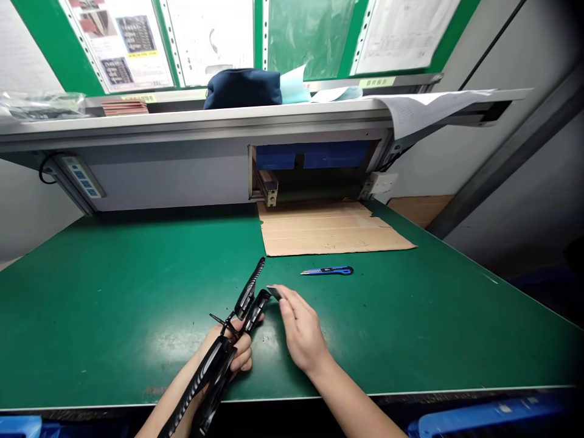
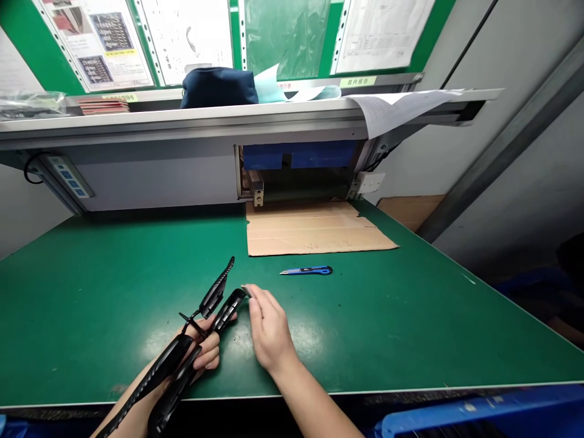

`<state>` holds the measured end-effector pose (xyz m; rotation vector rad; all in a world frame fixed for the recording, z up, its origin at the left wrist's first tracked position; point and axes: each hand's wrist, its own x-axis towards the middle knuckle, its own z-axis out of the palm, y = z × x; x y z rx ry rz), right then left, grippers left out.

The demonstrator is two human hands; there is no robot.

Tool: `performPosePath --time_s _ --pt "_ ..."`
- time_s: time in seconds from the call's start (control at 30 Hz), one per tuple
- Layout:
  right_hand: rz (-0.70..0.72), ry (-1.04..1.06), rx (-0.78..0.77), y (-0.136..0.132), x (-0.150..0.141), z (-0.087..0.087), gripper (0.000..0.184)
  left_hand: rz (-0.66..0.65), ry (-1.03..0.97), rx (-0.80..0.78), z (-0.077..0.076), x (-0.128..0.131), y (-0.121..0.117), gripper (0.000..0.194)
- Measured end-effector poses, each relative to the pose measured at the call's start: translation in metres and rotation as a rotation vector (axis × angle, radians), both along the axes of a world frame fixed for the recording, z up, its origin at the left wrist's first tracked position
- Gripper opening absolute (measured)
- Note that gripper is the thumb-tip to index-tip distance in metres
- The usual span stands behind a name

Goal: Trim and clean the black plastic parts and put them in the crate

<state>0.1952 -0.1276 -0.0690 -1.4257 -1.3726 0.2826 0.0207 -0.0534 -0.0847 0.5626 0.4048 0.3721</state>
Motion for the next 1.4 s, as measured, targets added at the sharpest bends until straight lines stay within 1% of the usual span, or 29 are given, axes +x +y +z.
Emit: performPosePath --time_s 0.07,0.13,0.17,0.23,0.27,0.3,0.33,0.37,0.43,0.53,0.57,0.6,0.67,0.77,0.83,0.9,1.0,1.1,1.13,1.17,1.3,1.33,1.4 --pt "0.011 0.172 0.000 -0.002 0.002 -0.003 0.038 0.002 0.003 0.005 0.001 0.000 0.000 0.030" --pt "0.110 0.243 -0.032 -0.006 0.001 -0.003 0.039 0.006 0.006 0.011 0.000 0.001 0.000 0.030" --pt "0.189 0.242 -0.047 -0.008 0.000 -0.002 0.040 0.009 0.006 0.015 0.000 0.001 0.000 0.029" --pt "0.356 0.167 -0.047 -0.010 -0.003 0.002 0.042 0.027 0.004 0.019 -0.002 0.001 -0.001 0.026" --pt "0.418 0.111 -0.037 -0.011 -0.005 0.004 0.042 0.044 0.001 0.018 -0.002 0.001 -0.002 0.024" --pt "0.450 0.055 -0.025 -0.010 -0.007 0.006 0.041 0.061 -0.001 0.017 -0.002 0.001 -0.002 0.023" --pt "0.451 0.005 -0.015 -0.009 -0.009 0.007 0.038 0.072 -0.001 0.014 -0.002 0.001 -0.003 0.021" --pt "0.422 -0.029 -0.010 -0.008 -0.010 0.007 0.035 0.076 0.002 0.011 -0.001 0.001 -0.003 0.021" --pt "0.303 -0.048 -0.012 -0.005 -0.012 0.007 0.031 0.059 0.017 0.003 0.002 0.002 -0.003 0.024" --pt "0.092 -0.013 -0.001 -0.001 -0.009 0.004 0.030 0.027 0.043 -0.006 0.007 0.002 -0.003 0.026" --pt "0.057 -0.001 0.005 -0.001 -0.008 0.003 0.030 0.026 0.048 -0.006 0.009 0.002 -0.004 0.025" --pt "0.050 0.004 0.015 -0.001 -0.007 0.003 0.031 0.027 0.052 -0.006 0.011 0.002 -0.004 0.024" --pt "0.105 -0.004 0.021 -0.003 -0.006 0.003 0.032 0.031 0.061 -0.006 0.012 0.001 -0.005 0.024" --pt "0.200 -0.015 -0.009 -0.004 -0.006 0.003 0.033 0.041 0.079 -0.006 0.012 0.002 -0.006 0.036" --pt "0.241 0.000 -0.032 -0.003 -0.006 0.005 0.033 0.051 0.084 -0.006 0.010 0.003 -0.006 0.040" --pt "0.297 0.032 -0.048 -0.002 -0.002 0.007 0.034 0.060 0.080 0.000 0.007 0.003 -0.006 0.036" --pt "0.428 0.136 -0.094 -0.003 0.007 0.012 0.036 0.066 0.072 0.016 0.002 0.003 -0.004 0.026" --pt "0.553 0.204 -0.153 -0.007 0.014 0.017 0.042 0.073 0.074 0.026 0.000 0.002 -0.003 0.024" --pt "0.564 0.208 -0.155 -0.009 0.015 0.018 0.044 0.079 0.075 0.027 0.000 0.002 -0.003 0.026" --pt "0.543 0.202 -0.138 -0.010 0.015 0.018 0.044 0.083 0.074 0.029 0.000 0.002 -0.003 0.027" --pt "0.321 0.115 -0.007 -0.009 0.006 0.010 0.037 0.073 0.076 0.047 -0.002 0.003 -0.004 0.027" --pt "0.297 0.076 -0.005 -0.009 0.005 0.008 0.036 0.064 0.080 0.052 -0.004 0.003 -0.004 0.029" --pt "0.324 0.012 -0.043 -0.009 0.003 0.005 0.035 0.050 0.088 0.065 -0.006 0.003 -0.003 0.037"
